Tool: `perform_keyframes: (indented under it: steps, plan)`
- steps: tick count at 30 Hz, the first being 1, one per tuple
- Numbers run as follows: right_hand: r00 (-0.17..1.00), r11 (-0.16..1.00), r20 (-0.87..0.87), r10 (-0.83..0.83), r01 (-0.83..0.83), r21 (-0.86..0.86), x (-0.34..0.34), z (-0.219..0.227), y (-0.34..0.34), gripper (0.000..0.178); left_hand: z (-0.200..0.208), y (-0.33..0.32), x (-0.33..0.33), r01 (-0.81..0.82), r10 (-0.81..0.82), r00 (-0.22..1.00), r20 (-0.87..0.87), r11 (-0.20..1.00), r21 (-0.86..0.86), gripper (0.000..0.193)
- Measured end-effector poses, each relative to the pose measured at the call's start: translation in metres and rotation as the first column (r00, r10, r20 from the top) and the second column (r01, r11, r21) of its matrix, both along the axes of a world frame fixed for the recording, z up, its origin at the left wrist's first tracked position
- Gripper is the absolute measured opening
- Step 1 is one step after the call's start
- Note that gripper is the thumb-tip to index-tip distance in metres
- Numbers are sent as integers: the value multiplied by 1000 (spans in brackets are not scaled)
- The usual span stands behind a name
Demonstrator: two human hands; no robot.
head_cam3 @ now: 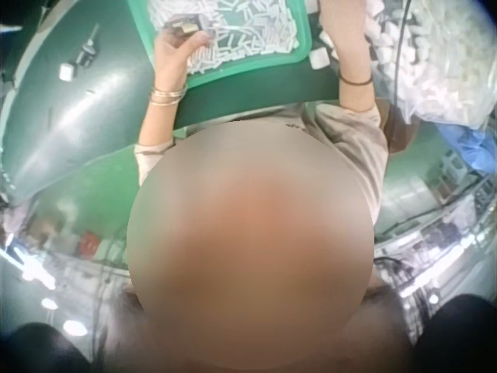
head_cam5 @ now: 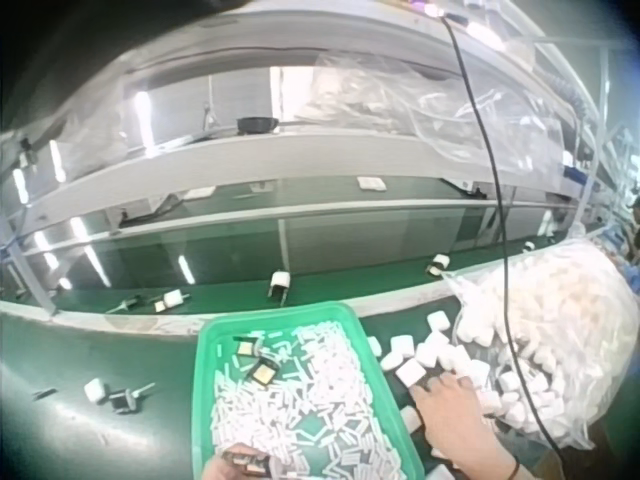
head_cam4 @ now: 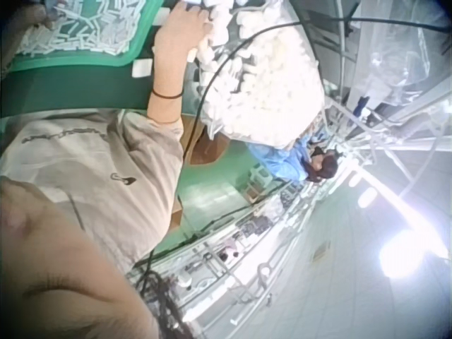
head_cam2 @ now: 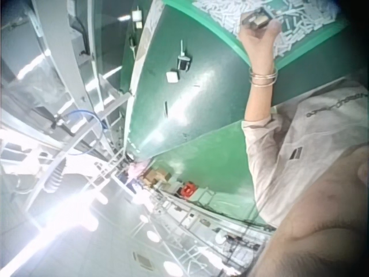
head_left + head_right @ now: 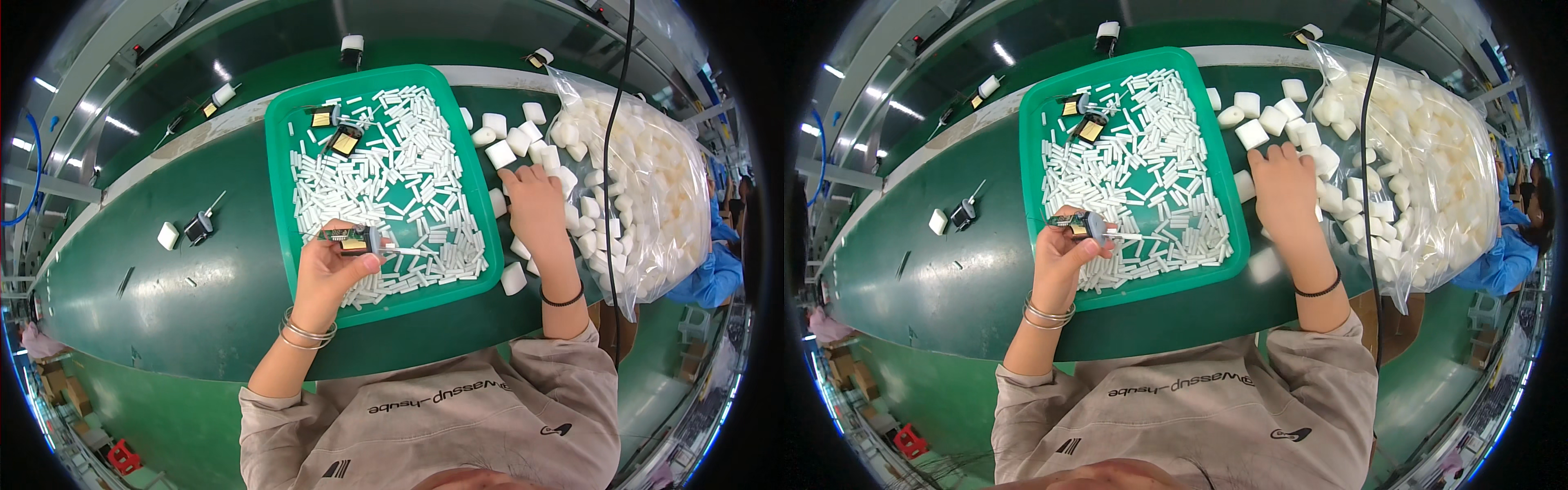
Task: The person assembles electronic components by inserting a white plastic tube into a grey housing, repeating this action for multiple units from a green tray.
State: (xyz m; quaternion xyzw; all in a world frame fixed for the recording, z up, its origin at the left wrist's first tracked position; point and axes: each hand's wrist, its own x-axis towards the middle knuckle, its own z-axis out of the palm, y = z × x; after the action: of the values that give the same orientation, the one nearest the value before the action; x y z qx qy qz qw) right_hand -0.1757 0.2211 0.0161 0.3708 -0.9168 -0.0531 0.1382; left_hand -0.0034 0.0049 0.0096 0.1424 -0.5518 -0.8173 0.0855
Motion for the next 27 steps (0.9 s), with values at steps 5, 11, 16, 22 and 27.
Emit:
perform_keyframes:
  steps: [5, 11, 16, 22, 27]
  plan:
    - [998, 976, 59, -34, 46, -212, -1, 10, -10, 21, 4, -1, -2, -34, 34, 999, 2, 989, 145, 32]
    - [460, 481, 589, 664, 340, -808, 46, 26, -44, 26, 4, -2, 4, -26, 52, 987, -153, 986, 164, 33]
    - [328, 470, 604, 726, 405, -785, 77, 22, -56, 30, 1, -4, 8, -154, 154, 939, -309, 988, 26, 37]
    - [457, 338, 516, 724, 417, -844, 95, 13, -62, 30, 5, -5, 12, -194, 112, 910, -400, 966, -171, 41]
    - [626, 267, 280, 728, 117, -957, 91, -2, -63, 28, 5, 0, 12, -61, 34, 967, -253, 993, -100, 38]
